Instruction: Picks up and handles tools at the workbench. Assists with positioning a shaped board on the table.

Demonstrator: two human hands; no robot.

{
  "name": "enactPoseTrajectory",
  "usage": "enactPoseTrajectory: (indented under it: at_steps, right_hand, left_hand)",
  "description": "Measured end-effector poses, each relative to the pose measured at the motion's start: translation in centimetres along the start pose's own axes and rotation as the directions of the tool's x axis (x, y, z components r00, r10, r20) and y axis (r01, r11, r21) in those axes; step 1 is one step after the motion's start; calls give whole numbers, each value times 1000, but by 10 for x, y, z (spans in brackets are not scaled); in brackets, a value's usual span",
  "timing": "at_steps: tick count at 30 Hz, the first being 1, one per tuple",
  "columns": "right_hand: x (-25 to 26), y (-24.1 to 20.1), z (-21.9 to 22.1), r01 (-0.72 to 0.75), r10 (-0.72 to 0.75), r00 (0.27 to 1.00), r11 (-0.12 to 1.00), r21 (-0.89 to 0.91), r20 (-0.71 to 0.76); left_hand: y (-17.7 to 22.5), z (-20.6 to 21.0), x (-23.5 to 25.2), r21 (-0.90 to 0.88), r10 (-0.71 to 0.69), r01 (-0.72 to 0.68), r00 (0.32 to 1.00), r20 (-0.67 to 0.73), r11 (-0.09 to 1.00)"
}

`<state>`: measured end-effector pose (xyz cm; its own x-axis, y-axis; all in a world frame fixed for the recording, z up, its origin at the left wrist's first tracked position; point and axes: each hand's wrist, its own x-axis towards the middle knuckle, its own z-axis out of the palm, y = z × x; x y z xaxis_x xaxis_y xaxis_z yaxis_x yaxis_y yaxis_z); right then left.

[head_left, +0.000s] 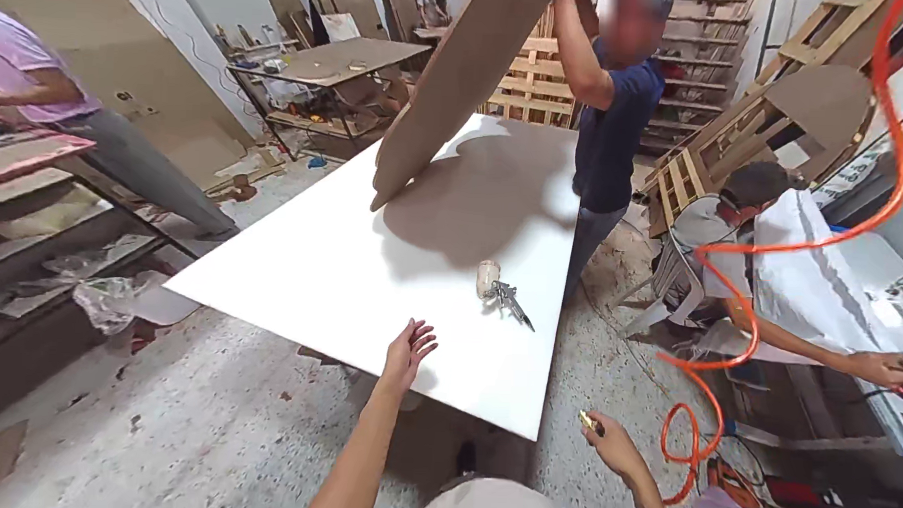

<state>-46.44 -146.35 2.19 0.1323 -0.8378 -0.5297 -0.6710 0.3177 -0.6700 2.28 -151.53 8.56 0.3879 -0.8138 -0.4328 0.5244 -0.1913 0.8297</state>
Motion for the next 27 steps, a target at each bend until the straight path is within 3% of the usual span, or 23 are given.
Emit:
enactPoseTrajectory:
  at_steps: [3, 5, 7, 9, 11, 12, 13, 16, 20, 24, 27]
  right_hand:
    - [4, -41, -29, 153, -137, 981, 982, -110, 140]
    - [19, -90, -74, 313, -296, 940, 946, -84, 168]
    - [37, -143, -131, 440, -442, 897, 891, 113, -6]
    - [50, -200, -170, 537, -524, 840, 760, 366, -144]
    - [72, -266, -190, 606, -702, 712, 621, 498, 9]
    - [86, -290, -194, 612, -752, 650, 604, 510, 109]
    - [104, -308, -196, 609, -746, 648, 630, 482, 156]
    - [156, -347, -197, 596, -659, 739, 738, 316, 143]
    - [188, -366, -153, 609, -632, 665, 767, 200, 397]
    - [225, -332, -143, 496, -570, 806, 797, 345, 158]
    - [205, -299, -122, 434, -522, 806, 842, 322, 280]
  left_hand:
    - [-8, 17, -11, 114, -79, 67, 991, 105, 991]
    - [-18, 34, -17, 263, -141, 91, 973, 180, 960]
    - [-34, 55, -27, 377, -203, 96, 945, 257, 921]
    - [-54, 69, -41, 425, -267, 123, 916, 299, 897]
    - [-65, 76, -54, 461, -314, 147, 897, 311, 875]
    - [-69, 76, -64, 481, -337, 159, 890, 309, 862]
    - [-70, 75, -73, 507, -355, 162, 881, 312, 847]
    - [-54, 65, -84, 585, -335, 85, 880, 335, 806]
    - [-27, -7, -80, 657, -220, 48, 958, 183, 752]
    - [-10, -85, -90, 640, -109, 153, 988, -108, 753]
    - [-10, -127, -102, 512, -105, 207, 969, -222, 834]
